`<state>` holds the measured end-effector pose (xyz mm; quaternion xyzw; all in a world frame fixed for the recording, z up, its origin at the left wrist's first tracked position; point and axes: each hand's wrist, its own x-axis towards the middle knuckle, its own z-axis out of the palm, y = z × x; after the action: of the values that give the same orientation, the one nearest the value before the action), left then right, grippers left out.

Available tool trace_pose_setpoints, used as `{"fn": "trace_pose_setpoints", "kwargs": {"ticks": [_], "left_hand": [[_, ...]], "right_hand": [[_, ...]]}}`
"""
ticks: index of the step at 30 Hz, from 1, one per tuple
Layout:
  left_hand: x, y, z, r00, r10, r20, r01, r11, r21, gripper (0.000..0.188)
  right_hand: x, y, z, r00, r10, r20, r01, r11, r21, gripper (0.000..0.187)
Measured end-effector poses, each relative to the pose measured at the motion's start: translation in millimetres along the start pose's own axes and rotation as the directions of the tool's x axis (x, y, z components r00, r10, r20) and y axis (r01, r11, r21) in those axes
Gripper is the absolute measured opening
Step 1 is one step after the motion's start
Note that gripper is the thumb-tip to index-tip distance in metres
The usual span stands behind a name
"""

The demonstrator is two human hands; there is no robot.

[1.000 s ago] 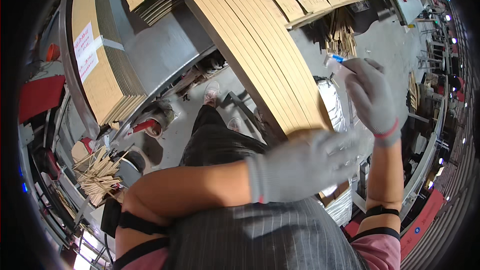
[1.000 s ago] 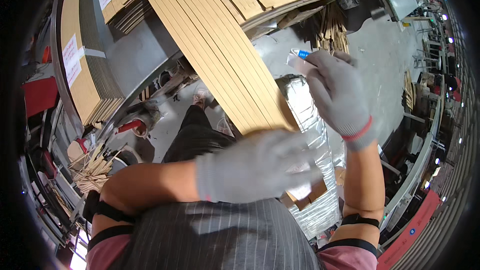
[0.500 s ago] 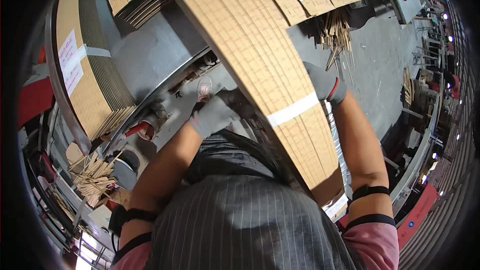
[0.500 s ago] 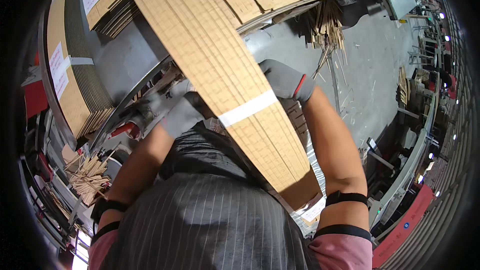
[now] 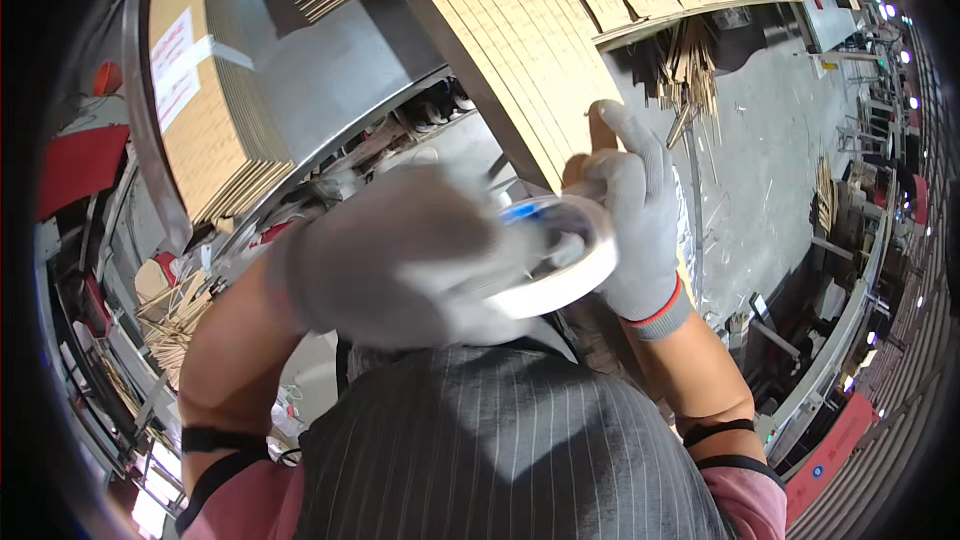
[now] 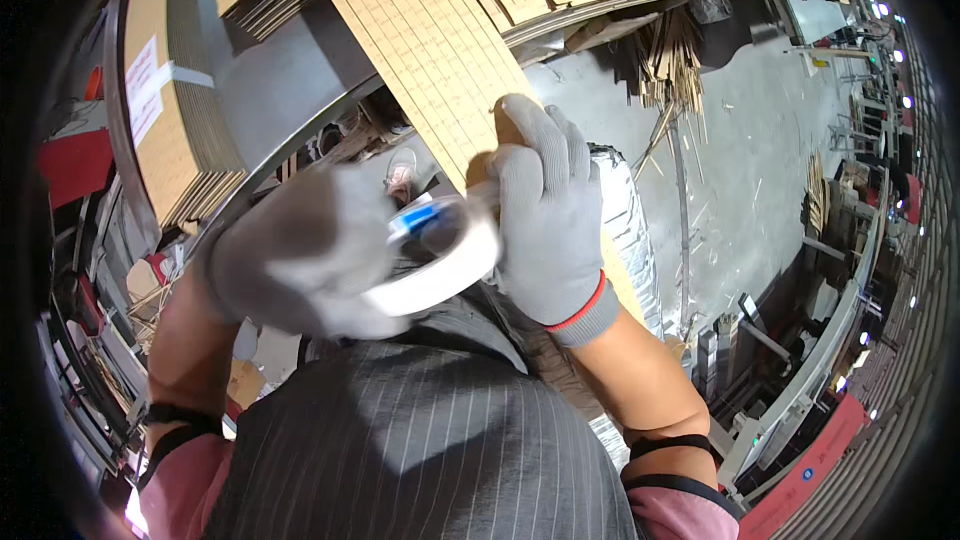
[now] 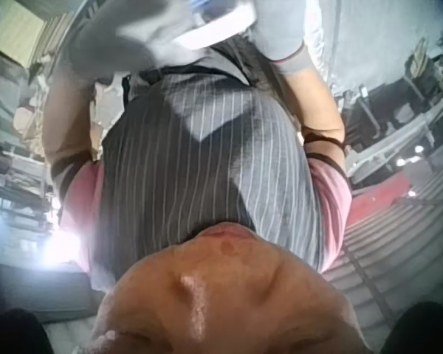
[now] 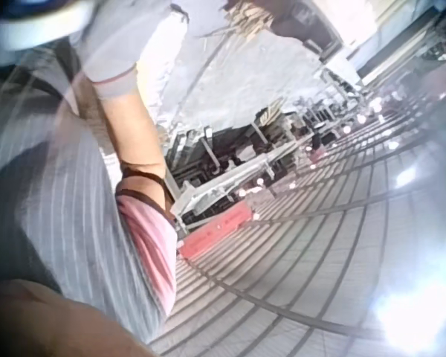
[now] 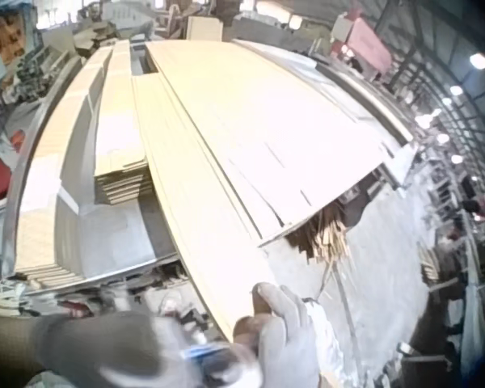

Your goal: Applying tape and labels to bundles of building materials and moving them into a stack.

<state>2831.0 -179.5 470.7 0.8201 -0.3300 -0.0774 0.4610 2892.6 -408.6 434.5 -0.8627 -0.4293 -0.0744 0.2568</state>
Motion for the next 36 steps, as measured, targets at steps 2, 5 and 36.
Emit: {"fn": "trace_pose_setpoints", "kwargs": {"ticks": [2, 5, 36], "left_hand": [[43, 7, -4, 0.952, -0.283, -0.113, 0.286, 0.958, 0.009, 0.023], [91, -63, 16, 0.954, 0.131, -0.270, -0.162, 0.982, -0.098, 0.036], [-22, 30, 31, 0.923, 0.026, -0.384, 0.134, 0.913, 0.385, 0.018]], "right_hand": [[5, -2, -3, 0.991, 0.129, -0.027, -0.106, 0.898, 0.426, 0.022], [7, 35, -26, 0.977, 0.213, 0.002, -0.210, 0.959, 0.189, 0.018], [56, -21, -123, 0.809, -0.252, 0.531, 0.228, 0.967, 0.110, 0.014]]}}
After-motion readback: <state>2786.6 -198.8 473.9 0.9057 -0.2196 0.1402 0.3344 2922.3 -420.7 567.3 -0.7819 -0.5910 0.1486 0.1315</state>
